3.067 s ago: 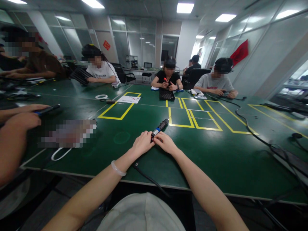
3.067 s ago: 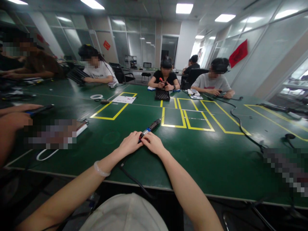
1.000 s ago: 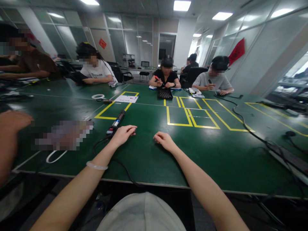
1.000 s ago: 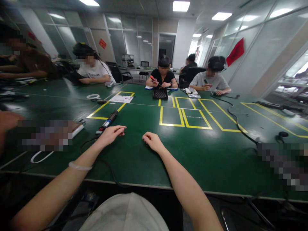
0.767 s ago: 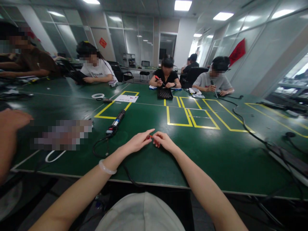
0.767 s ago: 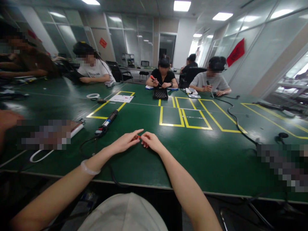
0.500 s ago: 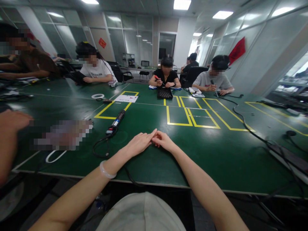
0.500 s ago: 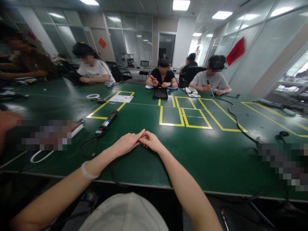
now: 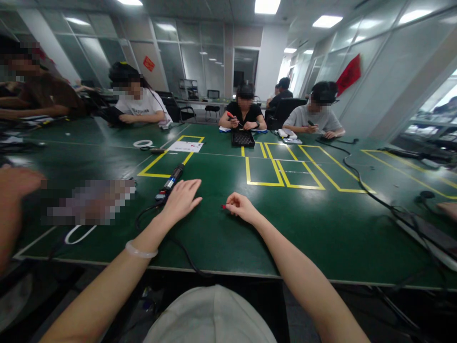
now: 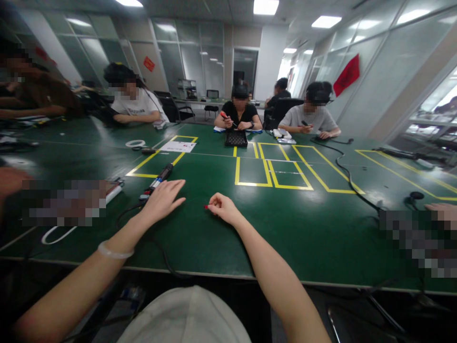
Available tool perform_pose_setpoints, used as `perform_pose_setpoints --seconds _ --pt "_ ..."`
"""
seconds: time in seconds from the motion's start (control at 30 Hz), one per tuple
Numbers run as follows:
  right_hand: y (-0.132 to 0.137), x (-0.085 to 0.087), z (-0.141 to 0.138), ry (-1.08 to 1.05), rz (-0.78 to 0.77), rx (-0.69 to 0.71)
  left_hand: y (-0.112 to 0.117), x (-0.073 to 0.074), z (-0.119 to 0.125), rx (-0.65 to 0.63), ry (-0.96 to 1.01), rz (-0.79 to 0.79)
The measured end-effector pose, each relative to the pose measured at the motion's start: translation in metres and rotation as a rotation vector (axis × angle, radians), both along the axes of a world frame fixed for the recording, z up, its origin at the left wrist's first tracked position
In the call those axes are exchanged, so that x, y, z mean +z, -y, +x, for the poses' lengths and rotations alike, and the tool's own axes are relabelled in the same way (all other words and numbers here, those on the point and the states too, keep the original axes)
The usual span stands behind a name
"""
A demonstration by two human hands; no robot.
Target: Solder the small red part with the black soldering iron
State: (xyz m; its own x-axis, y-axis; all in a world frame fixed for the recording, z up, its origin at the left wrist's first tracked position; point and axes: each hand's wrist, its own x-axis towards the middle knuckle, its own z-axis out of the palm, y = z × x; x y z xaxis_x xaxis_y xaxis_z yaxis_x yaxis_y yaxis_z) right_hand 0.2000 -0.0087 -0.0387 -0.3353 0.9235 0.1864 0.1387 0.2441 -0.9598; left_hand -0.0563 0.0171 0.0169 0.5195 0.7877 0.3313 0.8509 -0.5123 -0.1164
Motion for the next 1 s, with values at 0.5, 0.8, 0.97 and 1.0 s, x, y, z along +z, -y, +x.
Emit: perform_pose_setpoints --seconds 0.5,0.8,0.97,1.0 --pt "-0.006 -0.005 0.004 -0.05 0.015 -0.136 -0.034 -0.015 -0.086 0.581 0.023 -0.304" --pt "-0.006 -0.006 0.002 -0.024 0.021 -0.136 -0.03 -0.012 -0.073 0.537 -0.002 -0.261" --pt "-0.007 -0.008 0.001 -0.037 0.021 -0.132 -0.019 -0.01 -0.045 0.46 -0.022 -0.248" --pt "-0.007 -0.008 0.001 -0.038 0.02 -0.13 -0.015 -0.01 -0.038 0.442 -0.024 -0.244"
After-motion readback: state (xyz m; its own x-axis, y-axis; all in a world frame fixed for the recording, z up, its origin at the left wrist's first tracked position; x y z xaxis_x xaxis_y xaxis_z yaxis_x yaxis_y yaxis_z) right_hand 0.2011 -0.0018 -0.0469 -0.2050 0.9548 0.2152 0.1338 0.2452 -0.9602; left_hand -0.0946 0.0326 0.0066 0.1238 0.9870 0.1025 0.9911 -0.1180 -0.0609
